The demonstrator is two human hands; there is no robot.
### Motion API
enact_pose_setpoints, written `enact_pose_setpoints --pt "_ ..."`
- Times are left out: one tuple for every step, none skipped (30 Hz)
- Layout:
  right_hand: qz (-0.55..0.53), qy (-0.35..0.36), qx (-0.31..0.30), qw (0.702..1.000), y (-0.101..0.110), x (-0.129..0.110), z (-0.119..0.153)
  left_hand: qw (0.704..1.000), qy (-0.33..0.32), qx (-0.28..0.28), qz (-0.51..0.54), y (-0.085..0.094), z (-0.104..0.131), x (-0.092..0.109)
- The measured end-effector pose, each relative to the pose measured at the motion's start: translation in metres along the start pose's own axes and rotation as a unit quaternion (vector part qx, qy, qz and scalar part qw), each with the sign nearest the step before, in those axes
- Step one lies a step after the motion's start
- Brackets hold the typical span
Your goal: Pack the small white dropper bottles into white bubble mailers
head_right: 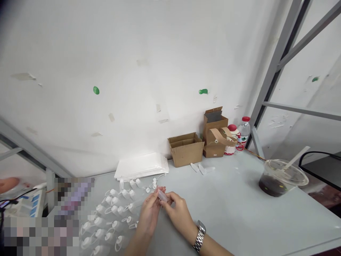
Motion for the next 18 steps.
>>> enact_pose_setpoints --pt "-0.003 0.004 0.004 1.0 -0.001 0.0 0.001 1.0 0.0 -0.011 -0.006 -0.001 0.0 0.001" --pt "-0.021 0.001 0.004 1.0 -0.001 0.0 0.001 1.0 0.001 -0.025 -0.015 -0.001 0.001 0.002" --pt "-0.056 -0.013 -0.006 0.998 -0.002 0.0 0.001 0.999 0.004 -0.041 -0.022 -0.002 0.001 0.003" --pt "-0.105 -0.033 -0.024 0.994 -0.004 0.001 0.0 0.998 0.009 -0.056 -0.028 -0.003 0.001 0.004" --pt "-0.164 -0.057 -0.047 0.984 -0.006 0.001 0.0 0.997 0.017 -0.073 -0.034 -0.004 0.001 0.005" --pt "-0.227 -0.082 -0.071 0.968 -0.007 0.001 -0.001 0.995 0.022 -0.088 -0.04 -0.005 0.002 0.007" --pt "-0.287 -0.105 -0.094 0.948 -0.008 0.001 -0.001 0.994 0.024 -0.101 -0.045 -0.005 0.002 0.008" --pt "-0.339 -0.127 -0.114 0.925 -0.009 0.001 -0.002 0.992 0.023 -0.111 -0.051 -0.006 0.003 0.01" --pt "-0.382 -0.146 -0.13 0.903 -0.01 0.001 -0.001 0.991 0.02 -0.117 -0.059 -0.006 0.003 0.012" --pt "-0.411 -0.163 -0.142 0.886 -0.011 0.001 -0.001 0.991 0.016 -0.12 -0.065 -0.006 0.004 0.013" --pt "-0.426 -0.175 -0.153 0.875 -0.012 0.001 -0.001 0.991 0.014 -0.118 -0.068 -0.007 0.005 0.014" --pt "-0.428 -0.18 -0.159 0.871 -0.012 0.002 -0.001 0.991 0.015 -0.111 -0.067 -0.007 0.006 0.014" --pt "-0.421 -0.178 -0.16 0.875 -0.013 0.002 -0.001 0.993 0.019 -0.1 -0.062 -0.007 0.007 0.014" --pt "-0.404 -0.171 -0.156 0.885 -0.013 0.002 -0.001 0.994 0.021 -0.088 -0.054 -0.006 0.007 0.014" --pt "-0.378 -0.16 -0.146 0.9 -0.013 0.003 -0.002 0.996 0.02 -0.076 -0.044 -0.006 0.008 0.013" --pt "-0.347 -0.147 -0.133 0.917 -0.013 0.004 -0.002 0.997 0.019 -0.069 -0.036 -0.007 0.008 0.013" --pt "-0.314 -0.134 -0.117 0.933 -0.012 0.004 -0.003 0.997 0.017 -0.067 -0.032 -0.007 0.009 0.011" --pt "-0.282 -0.122 -0.101 0.946 -0.011 0.005 -0.004 0.997 0.015 -0.068 -0.031 -0.007 0.009 0.01"
Point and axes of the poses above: each hand's wrist, its own z-axis away from the middle knuckle, its own y-axis out of the back of the hand, x = y × z, the point moved 3 cm from there along -z, towards the middle knuckle, and after that the axes turned 13 degrees about -z, right-handed, at the moved point
